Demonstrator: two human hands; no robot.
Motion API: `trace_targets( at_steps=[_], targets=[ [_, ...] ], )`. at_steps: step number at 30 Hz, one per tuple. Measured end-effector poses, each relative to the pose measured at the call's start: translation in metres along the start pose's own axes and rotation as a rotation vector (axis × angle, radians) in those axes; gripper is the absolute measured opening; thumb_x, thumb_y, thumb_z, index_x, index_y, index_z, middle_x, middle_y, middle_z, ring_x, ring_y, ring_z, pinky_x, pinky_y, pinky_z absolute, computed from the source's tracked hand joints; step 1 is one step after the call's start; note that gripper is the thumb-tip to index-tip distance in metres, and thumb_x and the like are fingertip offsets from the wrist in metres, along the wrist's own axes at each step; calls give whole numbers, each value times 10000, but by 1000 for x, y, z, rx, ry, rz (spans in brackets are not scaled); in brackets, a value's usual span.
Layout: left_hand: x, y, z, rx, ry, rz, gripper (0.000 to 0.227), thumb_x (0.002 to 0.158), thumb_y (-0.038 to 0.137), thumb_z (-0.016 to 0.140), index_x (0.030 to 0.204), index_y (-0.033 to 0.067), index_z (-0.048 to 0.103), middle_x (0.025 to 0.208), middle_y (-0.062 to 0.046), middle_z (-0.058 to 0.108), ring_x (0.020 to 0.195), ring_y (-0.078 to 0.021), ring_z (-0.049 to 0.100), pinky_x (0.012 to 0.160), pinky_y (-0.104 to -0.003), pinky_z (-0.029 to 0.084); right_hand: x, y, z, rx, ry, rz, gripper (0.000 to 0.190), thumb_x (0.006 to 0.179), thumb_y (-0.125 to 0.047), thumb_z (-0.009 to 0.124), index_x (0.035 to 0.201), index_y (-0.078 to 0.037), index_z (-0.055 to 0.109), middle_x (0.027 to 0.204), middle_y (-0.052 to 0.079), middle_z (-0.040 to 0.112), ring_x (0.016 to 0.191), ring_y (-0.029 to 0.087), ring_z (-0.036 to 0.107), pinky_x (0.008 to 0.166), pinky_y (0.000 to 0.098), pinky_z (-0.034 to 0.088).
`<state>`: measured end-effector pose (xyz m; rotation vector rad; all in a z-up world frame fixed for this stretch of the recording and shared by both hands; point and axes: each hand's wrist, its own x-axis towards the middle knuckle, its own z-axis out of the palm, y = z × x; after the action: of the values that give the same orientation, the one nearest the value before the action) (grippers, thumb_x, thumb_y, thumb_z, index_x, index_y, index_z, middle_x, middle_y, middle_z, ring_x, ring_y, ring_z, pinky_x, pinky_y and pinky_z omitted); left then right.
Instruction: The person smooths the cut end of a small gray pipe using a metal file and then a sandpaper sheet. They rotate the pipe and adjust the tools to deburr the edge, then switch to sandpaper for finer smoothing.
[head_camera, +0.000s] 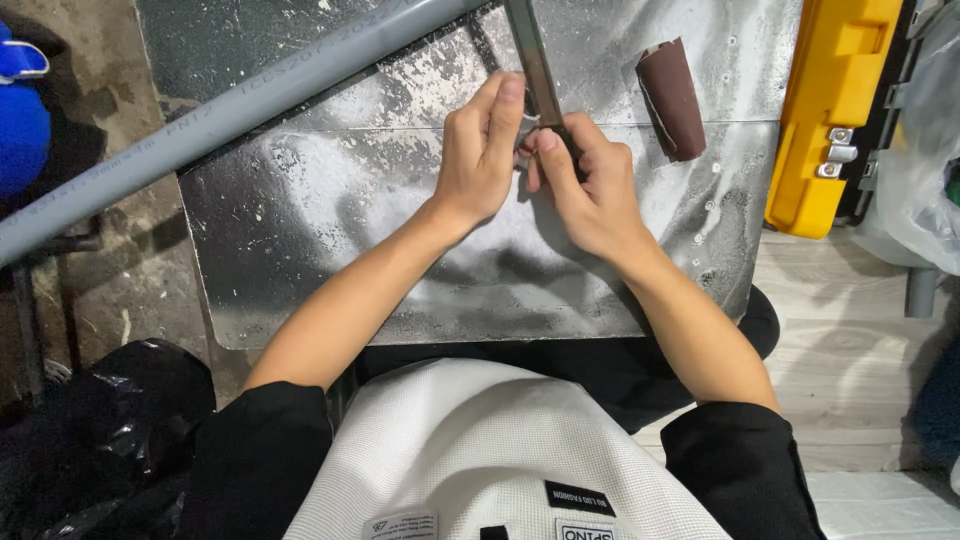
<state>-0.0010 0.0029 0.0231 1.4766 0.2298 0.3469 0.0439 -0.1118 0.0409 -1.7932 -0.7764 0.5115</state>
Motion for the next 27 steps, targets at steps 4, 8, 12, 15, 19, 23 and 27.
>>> trace_targets(
  at_steps=[4,8,12,15,19,23,27],
  targets=[
    [1,-18,-1,190,34,93,437,908,388,189,846,67,480,536,-21,486,434,-107,473,376,-210,365,2,5,3,-45,-79,-57,207,952,-177,317,826,-45,414,560,21,513,485,119,519,498,225,389],
    [1,-23,1,354,140,106,443,905,355,191,831,61,514,559,-35,530,451,-138,482,442,-281,346,0,8,9,-160,-104,75,197,939,-221,263,852,-79,369,529,6,477,443,169,486,508,290,387],
    [6,-14,6,292,209,89,510,895,337,150,627,63,486,504,-43,496,443,-157,486,448,-285,350,-1,6,13,-199,-52,108,216,934,-248,251,848,-92,373,546,12,448,444,218,450,506,330,350],
    [5,-17,7,246,212,-10,556,875,409,124,591,92,482,482,-16,483,426,-131,449,436,-263,340,-2,13,17,-277,-46,88,229,933,-249,235,846,-80,362,640,50,451,509,330,455,537,403,322],
    [5,-21,9,229,230,-6,553,875,400,131,592,93,494,473,-16,490,410,-128,461,405,-257,339,-2,12,18,-321,-55,71,242,930,-250,204,890,-71,362,726,63,476,585,358,457,581,423,328],
    [5,-26,10,205,257,-73,543,868,414,153,590,102,501,433,4,435,382,-115,405,382,-261,298,-2,9,18,-313,-79,81,235,932,-239,196,883,-68,350,707,42,431,525,295,418,549,396,316],
    [4,-24,10,172,255,-78,539,867,415,154,577,101,483,455,0,464,401,-119,432,403,-258,319,-2,9,20,-313,-67,67,214,934,-219,217,884,-61,351,665,52,432,445,306,393,496,397,304]
  ],
)
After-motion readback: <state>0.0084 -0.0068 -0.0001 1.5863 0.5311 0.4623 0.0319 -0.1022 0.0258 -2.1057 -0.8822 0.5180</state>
